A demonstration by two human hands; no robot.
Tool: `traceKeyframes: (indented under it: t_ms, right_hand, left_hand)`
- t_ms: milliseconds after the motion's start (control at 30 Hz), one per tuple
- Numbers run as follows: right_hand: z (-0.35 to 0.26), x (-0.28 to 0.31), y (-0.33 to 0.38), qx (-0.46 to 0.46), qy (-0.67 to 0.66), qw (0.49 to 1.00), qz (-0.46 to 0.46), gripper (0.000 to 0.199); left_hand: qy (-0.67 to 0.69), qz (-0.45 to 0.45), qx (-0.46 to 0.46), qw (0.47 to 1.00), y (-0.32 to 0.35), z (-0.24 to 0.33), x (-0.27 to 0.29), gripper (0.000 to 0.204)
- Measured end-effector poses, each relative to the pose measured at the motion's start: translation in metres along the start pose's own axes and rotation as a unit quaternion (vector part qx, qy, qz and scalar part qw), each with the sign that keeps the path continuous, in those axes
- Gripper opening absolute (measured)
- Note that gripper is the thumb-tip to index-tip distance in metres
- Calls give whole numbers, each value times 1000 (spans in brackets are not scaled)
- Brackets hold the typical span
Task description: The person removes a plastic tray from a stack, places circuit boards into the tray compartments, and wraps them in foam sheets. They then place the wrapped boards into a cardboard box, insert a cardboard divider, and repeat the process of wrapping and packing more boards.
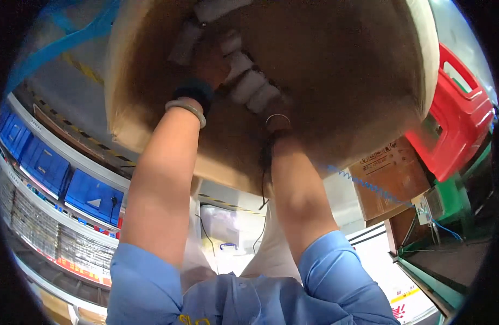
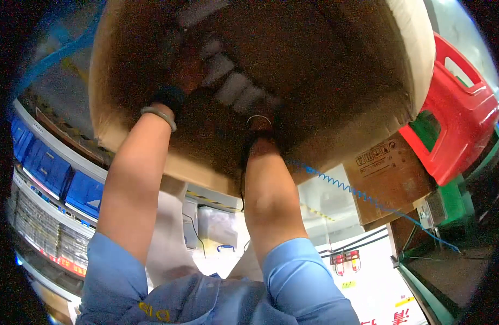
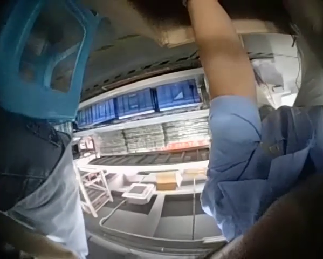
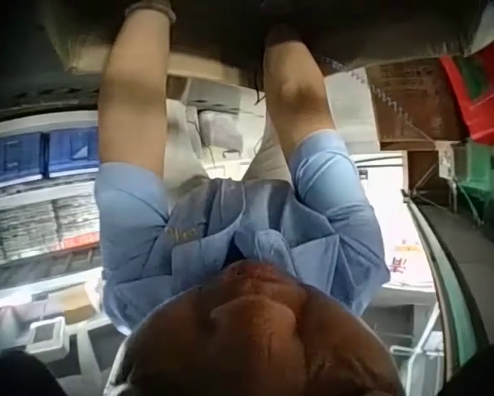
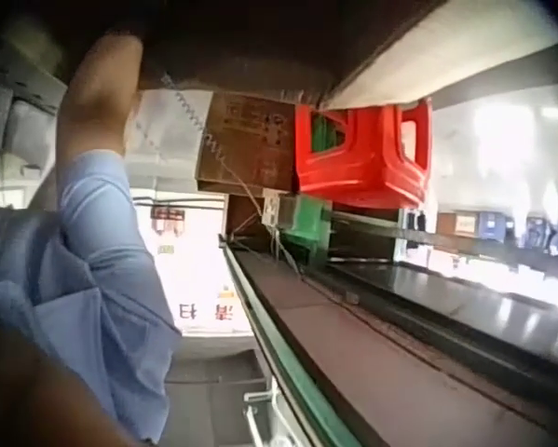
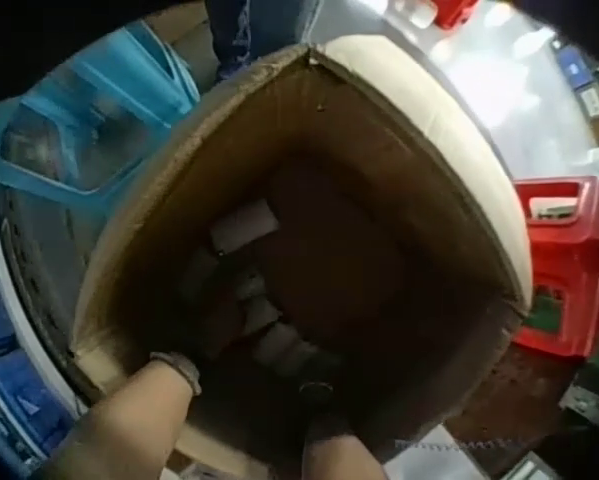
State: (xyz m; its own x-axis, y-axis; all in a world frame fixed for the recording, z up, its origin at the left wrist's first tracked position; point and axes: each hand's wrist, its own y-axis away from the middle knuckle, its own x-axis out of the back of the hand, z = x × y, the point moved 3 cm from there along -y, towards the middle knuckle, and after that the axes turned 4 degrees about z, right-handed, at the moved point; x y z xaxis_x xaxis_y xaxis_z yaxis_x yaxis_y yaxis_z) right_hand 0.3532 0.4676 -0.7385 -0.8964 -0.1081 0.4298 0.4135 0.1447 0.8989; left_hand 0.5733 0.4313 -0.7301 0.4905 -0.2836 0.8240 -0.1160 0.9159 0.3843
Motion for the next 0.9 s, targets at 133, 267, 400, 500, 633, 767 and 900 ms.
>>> traceKeyframes:
  t_ms: [133,267,400,500,633,767,900]
  right_hand:
    - [5,5,8,-85,-96,992,-20,54]
    - [7,4,23,-169,-188,966,-43,58]
    - [2,1,32,-252,-277,925,-71,62]
    - [22,-1,24,-188,-282,935,-105,63]
    - [42,-14,-3,-9,-270,942,-200,63]
    - [27,-8,-15,15,-293,919,-264,71]
    - [-3,-19,28,27,-296,908,-296,84]
  left_hand:
    - [-19,-87,-9,996,-9,7,-3,69]
    - [117,-97,9,988,-12,-12,-11,75]
    - [245,-105,31,963,-15,-41,-20,83]
    - [313,-104,42,943,-19,-47,-32,86]
    - [353,-320,143,868,-17,-51,-47,86]
    - [548,-229,179,784,-8,-11,-26,83]
    - [195,-17,-4,981,-20,-5,7,81]
